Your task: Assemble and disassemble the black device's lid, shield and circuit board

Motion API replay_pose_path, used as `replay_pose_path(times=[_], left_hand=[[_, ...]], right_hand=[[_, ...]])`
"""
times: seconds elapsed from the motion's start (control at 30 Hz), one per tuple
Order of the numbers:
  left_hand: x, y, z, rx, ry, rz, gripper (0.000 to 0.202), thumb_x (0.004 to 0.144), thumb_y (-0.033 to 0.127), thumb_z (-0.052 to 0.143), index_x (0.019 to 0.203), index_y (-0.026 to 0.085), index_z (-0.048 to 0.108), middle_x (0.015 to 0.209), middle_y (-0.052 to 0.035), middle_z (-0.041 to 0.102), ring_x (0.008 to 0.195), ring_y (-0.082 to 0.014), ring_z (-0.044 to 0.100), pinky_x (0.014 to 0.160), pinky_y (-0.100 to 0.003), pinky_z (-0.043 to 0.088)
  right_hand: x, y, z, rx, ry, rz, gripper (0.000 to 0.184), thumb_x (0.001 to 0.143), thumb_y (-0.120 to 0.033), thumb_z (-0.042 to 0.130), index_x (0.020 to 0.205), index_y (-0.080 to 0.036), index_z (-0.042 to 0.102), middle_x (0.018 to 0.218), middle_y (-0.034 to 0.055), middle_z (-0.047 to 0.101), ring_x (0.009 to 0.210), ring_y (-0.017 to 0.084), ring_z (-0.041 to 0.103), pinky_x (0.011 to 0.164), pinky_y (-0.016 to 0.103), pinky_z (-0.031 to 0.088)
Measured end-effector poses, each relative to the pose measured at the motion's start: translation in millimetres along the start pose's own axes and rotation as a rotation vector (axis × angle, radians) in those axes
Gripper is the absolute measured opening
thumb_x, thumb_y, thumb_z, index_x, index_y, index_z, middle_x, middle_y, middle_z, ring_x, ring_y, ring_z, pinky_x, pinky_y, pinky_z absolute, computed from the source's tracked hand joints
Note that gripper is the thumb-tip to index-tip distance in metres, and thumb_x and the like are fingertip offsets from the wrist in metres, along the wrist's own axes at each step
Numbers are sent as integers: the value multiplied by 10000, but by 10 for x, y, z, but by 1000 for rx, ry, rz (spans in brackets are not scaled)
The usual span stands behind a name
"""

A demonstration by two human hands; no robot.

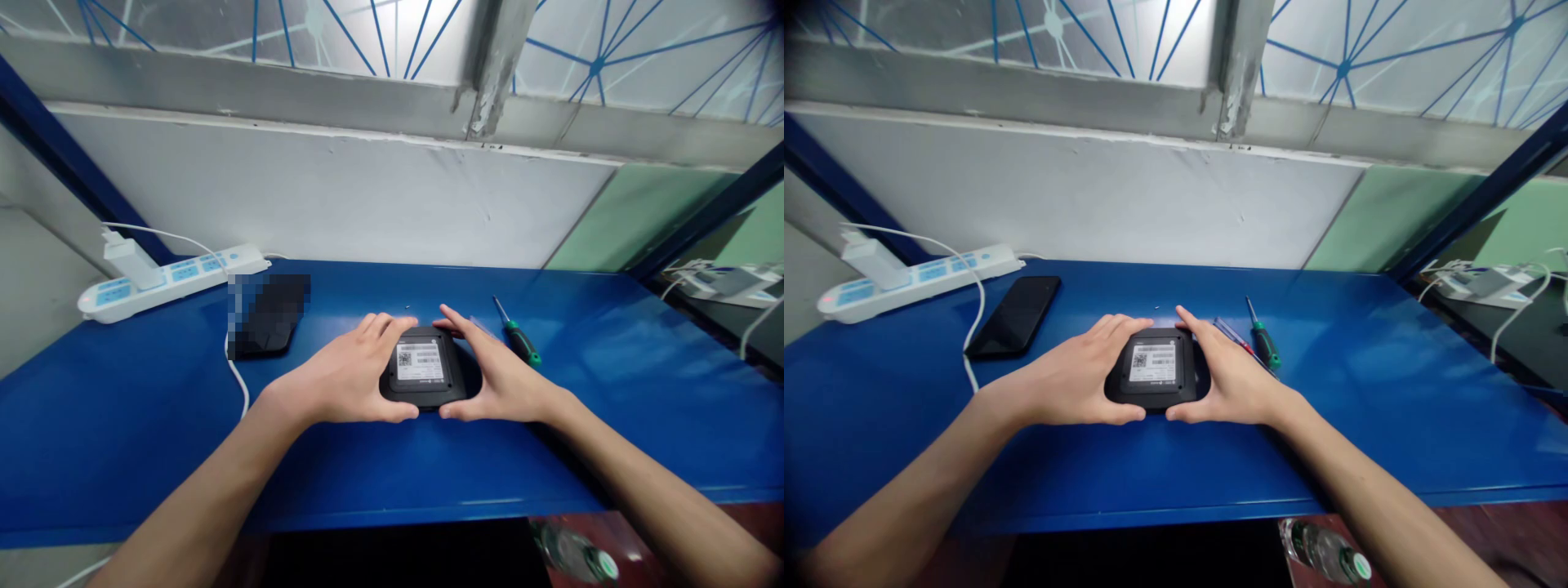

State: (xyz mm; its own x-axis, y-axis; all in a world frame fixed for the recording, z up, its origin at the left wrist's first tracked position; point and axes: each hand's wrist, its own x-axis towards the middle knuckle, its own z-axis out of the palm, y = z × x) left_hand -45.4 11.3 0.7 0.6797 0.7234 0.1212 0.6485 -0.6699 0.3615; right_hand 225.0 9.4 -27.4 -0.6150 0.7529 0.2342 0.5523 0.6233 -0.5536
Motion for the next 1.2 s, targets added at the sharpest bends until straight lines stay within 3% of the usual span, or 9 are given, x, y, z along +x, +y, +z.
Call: replay_pose_path(times=[0.27, 0.8, 1.2], left_hand=[[-8, 35, -41, -17, -63, -60, 943, 720, 593, 754, 1467, 188, 344, 1383, -171, 501, 1284, -386, 494, 1009, -542, 489], [-2, 12, -35, -38, -27, -41, 902, 703, 629, 752, 1434, 230, 404, 1291, -127, 551, 1203, -367, 553, 958, -524, 516], [6, 43, -52, -30, -42, -54, 934, 706, 640, 764, 1457, 242, 378, 1355, -136, 535, 1244, -376, 546, 933, -490, 531]], right_hand=[[7, -6, 14, -13, -23, 19, 1267, 673, -593, 827, 1616, -256, 51, 1544, 209, 436, 1406, 387, 474, 1128, 612, 425], [7, -18, 17, -16, -35, 9, 1243, 680, -641, 808, 1616, -262, 82, 1576, 204, 395, 1430, 392, 436, 1141, 633, 400], [7, -16, 14, -11, -68, 21, 1223, 683, -657, 799, 1611, -229, 127, 1587, 221, 377, 1451, 382, 416, 1162, 623, 381]])
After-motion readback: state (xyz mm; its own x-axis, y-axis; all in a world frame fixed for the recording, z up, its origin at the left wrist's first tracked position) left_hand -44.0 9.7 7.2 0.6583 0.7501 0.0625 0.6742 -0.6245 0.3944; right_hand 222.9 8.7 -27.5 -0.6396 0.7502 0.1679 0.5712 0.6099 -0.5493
